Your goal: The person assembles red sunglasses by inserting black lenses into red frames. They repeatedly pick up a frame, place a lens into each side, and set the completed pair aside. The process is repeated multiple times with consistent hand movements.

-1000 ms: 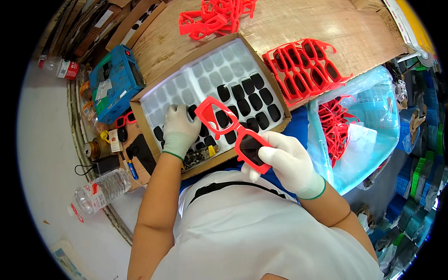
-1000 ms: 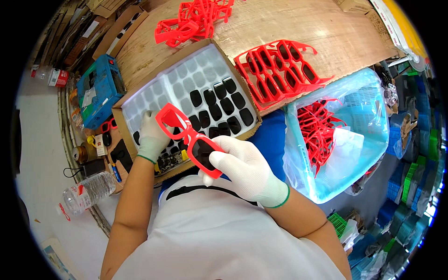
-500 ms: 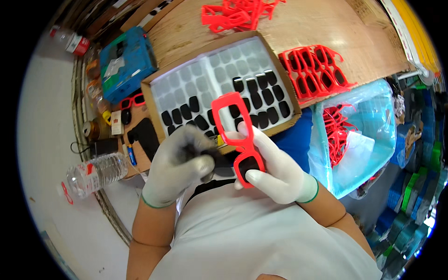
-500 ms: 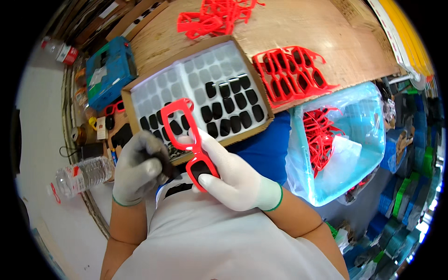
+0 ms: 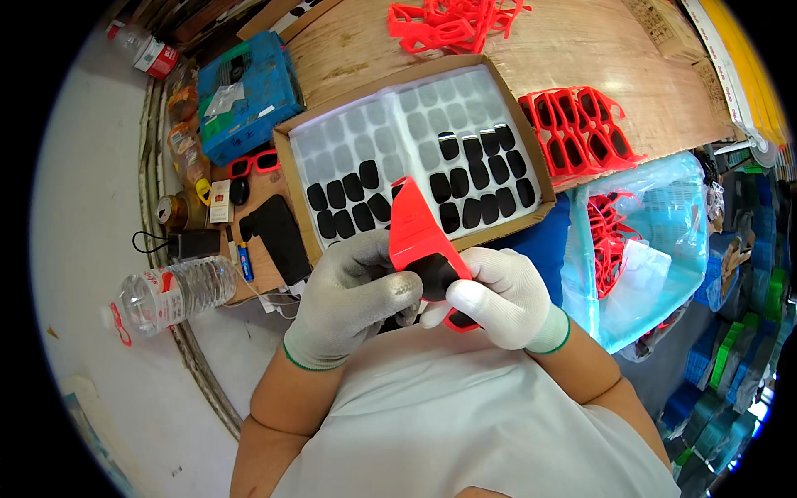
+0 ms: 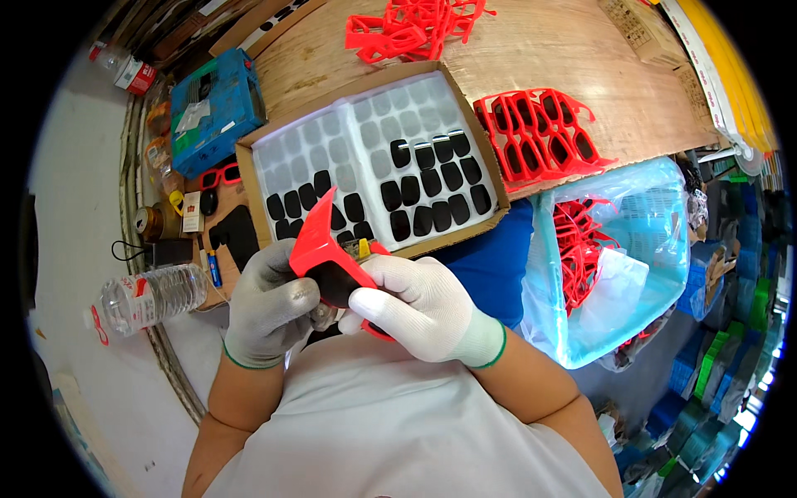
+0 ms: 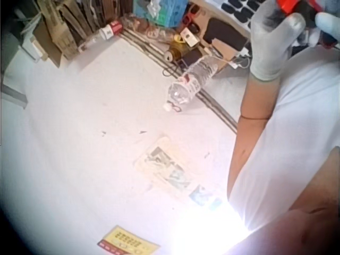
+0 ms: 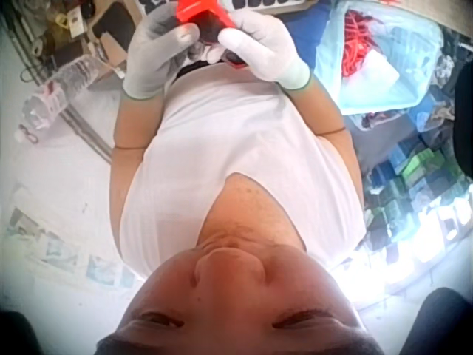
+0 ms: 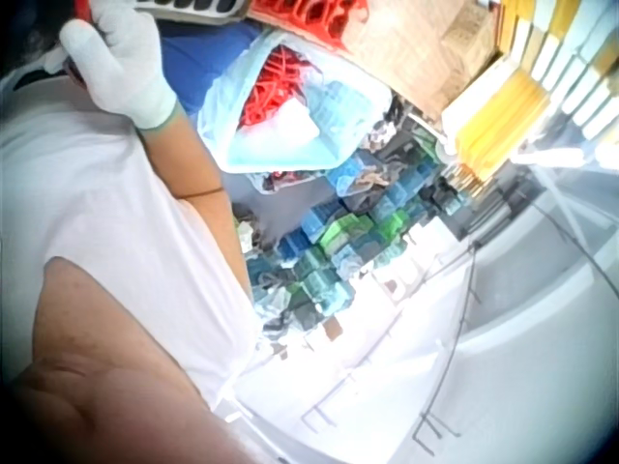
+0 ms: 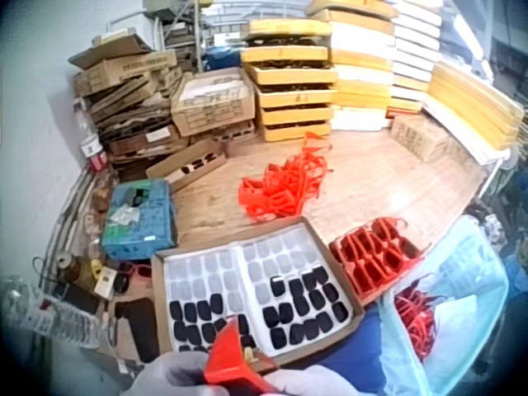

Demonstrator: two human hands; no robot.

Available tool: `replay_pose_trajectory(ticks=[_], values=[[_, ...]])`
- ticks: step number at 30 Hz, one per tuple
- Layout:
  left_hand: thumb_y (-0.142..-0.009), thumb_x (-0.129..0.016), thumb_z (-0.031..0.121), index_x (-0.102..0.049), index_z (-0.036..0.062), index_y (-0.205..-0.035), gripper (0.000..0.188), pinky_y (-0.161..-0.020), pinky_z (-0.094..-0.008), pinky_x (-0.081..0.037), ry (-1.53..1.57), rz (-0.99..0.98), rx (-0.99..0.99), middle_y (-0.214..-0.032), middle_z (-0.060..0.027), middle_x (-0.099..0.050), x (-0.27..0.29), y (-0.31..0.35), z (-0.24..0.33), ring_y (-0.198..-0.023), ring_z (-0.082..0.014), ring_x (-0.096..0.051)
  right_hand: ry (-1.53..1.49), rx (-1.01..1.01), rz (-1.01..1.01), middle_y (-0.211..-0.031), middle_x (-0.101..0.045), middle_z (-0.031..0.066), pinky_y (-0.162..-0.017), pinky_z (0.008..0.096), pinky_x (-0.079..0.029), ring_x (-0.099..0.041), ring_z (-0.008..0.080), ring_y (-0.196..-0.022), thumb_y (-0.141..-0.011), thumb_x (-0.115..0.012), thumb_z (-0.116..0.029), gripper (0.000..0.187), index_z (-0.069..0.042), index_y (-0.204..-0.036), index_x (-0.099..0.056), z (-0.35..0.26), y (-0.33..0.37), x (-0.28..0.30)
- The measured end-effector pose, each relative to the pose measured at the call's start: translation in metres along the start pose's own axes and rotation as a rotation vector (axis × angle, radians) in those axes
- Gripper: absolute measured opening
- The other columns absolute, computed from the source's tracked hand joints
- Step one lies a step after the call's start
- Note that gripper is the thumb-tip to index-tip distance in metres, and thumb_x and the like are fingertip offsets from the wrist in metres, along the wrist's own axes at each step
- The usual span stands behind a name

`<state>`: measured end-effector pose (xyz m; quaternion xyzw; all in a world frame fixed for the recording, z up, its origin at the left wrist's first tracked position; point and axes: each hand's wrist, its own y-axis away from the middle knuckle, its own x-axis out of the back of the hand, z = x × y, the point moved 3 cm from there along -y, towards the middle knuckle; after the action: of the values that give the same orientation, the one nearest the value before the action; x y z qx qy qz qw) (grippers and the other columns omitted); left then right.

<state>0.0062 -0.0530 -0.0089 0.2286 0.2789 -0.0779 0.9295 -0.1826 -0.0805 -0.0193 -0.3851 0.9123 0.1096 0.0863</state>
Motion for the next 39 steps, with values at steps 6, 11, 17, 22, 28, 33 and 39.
replay_pose_trajectory(ticks=[6,11,17,22,28,33,39], values=[[-0.09,-0.063,0.005,-0.064,-0.0041,-0.11,0.022,-0.07,-0.0261,-0.051,-0.083,-0.007,-0.061,-0.096,-0.0076,-0.067,-0.011,0.002,0.003,-0.079,-0.0107,-0.061,-0.239,-0.066,-0.022,-0.093,-0.065,0.0069,-0.088,0.0307,-0.049,-0.061,0.0134,-0.091,-0.103,-0.048,-0.013,0.023,0.003,-0.115,-0.06,0.003,0.003,-0.004],[-0.093,-0.062,0.007,-0.064,-0.0033,-0.11,0.02,-0.075,-0.0274,-0.05,-0.092,-0.003,-0.043,-0.098,-0.0074,-0.068,-0.012,-0.001,-0.004,-0.084,-0.0102,-0.061,-0.217,-0.119,-0.047,-0.092,-0.063,0.0067,-0.085,0.033,-0.048,-0.059,0.0148,-0.087,-0.103,-0.047,-0.014,0.02,0.002,-0.107,-0.058,0.008,0.004,0.001],[-0.093,-0.061,0.008,-0.064,-0.0027,-0.11,0.021,-0.075,-0.0271,-0.05,-0.124,0.037,-0.062,-0.097,-0.0062,-0.067,-0.01,0.0,-0.01,-0.083,-0.0099,-0.06,-0.258,-0.148,-0.03,-0.093,-0.063,0.0071,-0.086,0.0324,-0.049,-0.06,0.0157,-0.089,-0.102,-0.048,-0.016,0.02,0.001,-0.105,-0.058,0.006,0.005,0.0],[-0.092,-0.06,0.007,-0.064,-0.0031,-0.109,0.02,-0.073,-0.0266,-0.05,-0.115,0.149,-0.024,-0.095,-0.0072,-0.067,-0.017,0.006,-0.01,-0.084,-0.0102,-0.061,-0.314,-0.226,-0.08,-0.096,-0.065,0.0073,-0.089,0.0331,-0.048,-0.062,0.0163,-0.093,-0.102,-0.049,-0.016,0.023,0.002,-0.111,-0.059,0.005,0.004,0.004],[-0.091,-0.059,0.005,-0.064,-0.0036,-0.107,0.019,-0.071,-0.0263,-0.05,-0.062,0.08,-0.009,-0.095,-0.0075,-0.067,-0.023,0.008,-0.005,-0.083,-0.0108,-0.062,-0.431,-0.239,-0.123,-0.093,-0.064,0.006,-0.092,0.0349,-0.049,-0.061,0.0163,-0.093,-0.101,-0.05,-0.015,0.024,0.003,-0.115,-0.057,0.002,0.006,0.002],[-0.091,-0.06,0.006,-0.063,-0.0038,-0.111,0.023,-0.071,-0.0255,-0.048,-0.042,0.149,-0.036,-0.094,-0.0072,-0.066,-0.018,0.008,-0.015,-0.08,-0.0111,-0.06,-0.291,-0.217,-0.063,-0.091,-0.063,0.0063,-0.09,0.0349,-0.049,-0.06,0.0157,-0.091,-0.101,-0.049,-0.015,0.022,0.002,-0.112,-0.057,0.006,0.007,0.002],[-0.092,-0.058,0.008,-0.062,-0.0032,-0.114,0.024,-0.071,-0.0261,-0.049,-0.008,0.101,-0.007,-0.096,-0.008,-0.066,-0.02,0.009,-0.014,-0.079,-0.0117,-0.06,-0.148,-0.225,-0.061,-0.091,-0.063,0.0068,-0.087,0.033,-0.049,-0.061,0.015,-0.089,-0.101,-0.049,-0.017,0.022,0.002,-0.11,-0.058,0.004,0.007,0.0]])
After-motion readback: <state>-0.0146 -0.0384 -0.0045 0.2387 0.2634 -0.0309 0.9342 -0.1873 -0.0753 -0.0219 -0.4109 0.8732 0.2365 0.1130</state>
